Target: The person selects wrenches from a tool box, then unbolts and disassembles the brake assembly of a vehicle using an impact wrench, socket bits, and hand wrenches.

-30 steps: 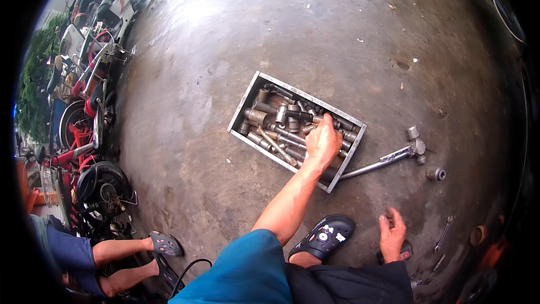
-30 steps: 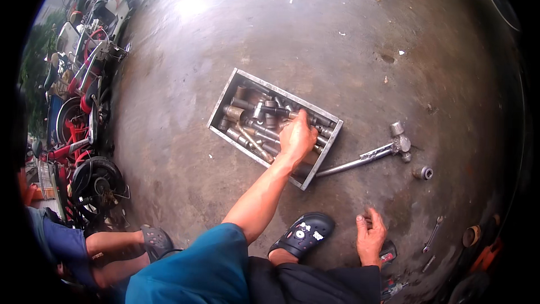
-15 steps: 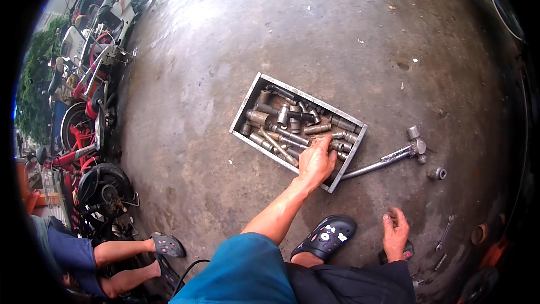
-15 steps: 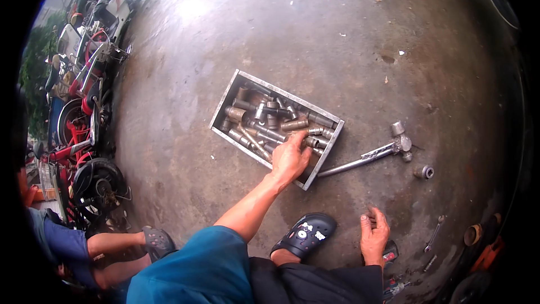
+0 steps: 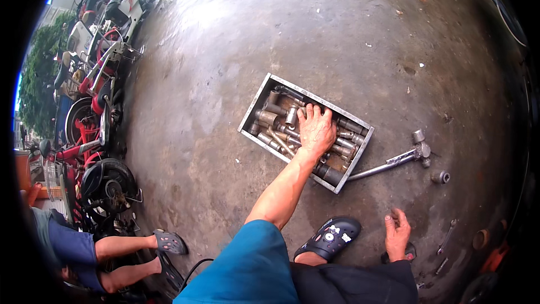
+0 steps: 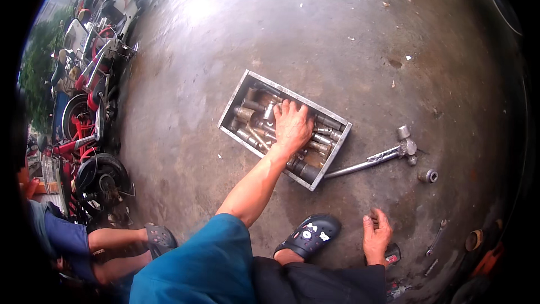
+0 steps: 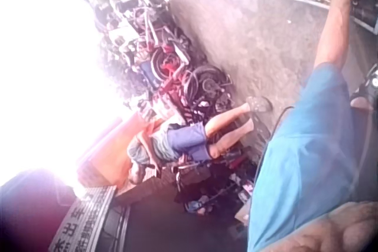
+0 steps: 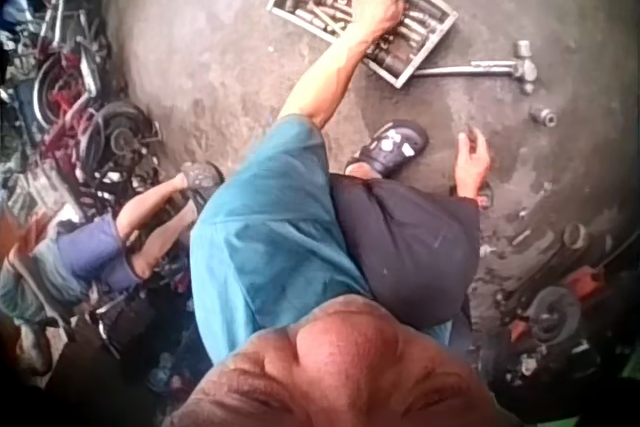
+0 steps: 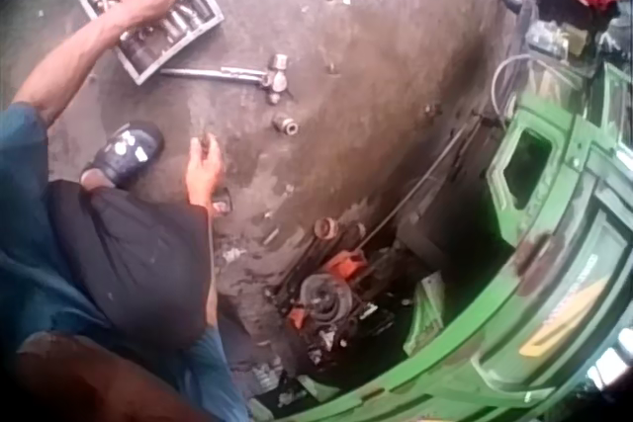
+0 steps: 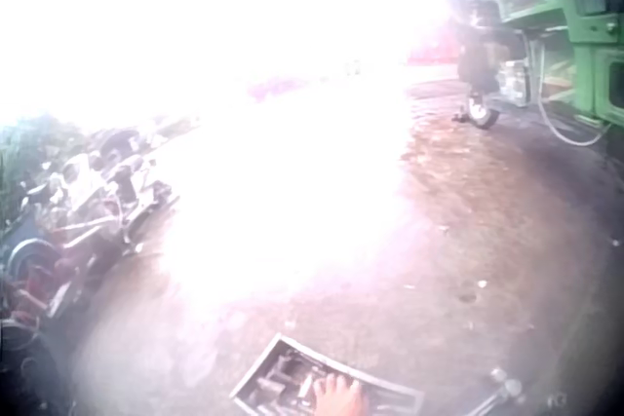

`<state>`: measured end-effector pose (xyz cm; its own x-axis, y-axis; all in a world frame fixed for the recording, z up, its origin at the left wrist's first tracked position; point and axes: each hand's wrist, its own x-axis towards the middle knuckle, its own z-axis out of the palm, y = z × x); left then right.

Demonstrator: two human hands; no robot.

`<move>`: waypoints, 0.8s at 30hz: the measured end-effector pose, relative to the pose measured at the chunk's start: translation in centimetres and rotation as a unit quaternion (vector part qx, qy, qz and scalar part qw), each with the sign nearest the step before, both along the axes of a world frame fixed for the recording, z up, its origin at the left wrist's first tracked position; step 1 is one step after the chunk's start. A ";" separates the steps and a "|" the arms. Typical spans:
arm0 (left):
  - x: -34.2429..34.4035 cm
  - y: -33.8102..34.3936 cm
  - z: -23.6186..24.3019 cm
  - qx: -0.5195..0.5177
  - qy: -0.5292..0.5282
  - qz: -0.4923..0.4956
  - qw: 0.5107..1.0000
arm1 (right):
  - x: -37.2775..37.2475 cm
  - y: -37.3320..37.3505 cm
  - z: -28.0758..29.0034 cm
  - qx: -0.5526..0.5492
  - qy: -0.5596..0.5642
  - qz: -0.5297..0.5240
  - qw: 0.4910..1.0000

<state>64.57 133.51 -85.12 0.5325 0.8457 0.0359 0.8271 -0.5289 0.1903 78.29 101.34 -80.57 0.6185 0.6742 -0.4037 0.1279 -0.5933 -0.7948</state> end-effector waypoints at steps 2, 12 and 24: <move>-0.8 -0.6 0.4 -0.035 0.008 -0.057 0.998 | -0.2 0.4 0.2 0.004 0.006 0.007 1.000; -5.1 1.4 2.4 -0.020 -0.069 0.090 0.993 | -0.4 0.4 1.1 0.005 0.000 0.006 1.000; -2.3 6.5 -2.5 0.030 0.000 0.250 0.968 | 0.6 1.0 1.2 0.028 0.008 -0.008 1.000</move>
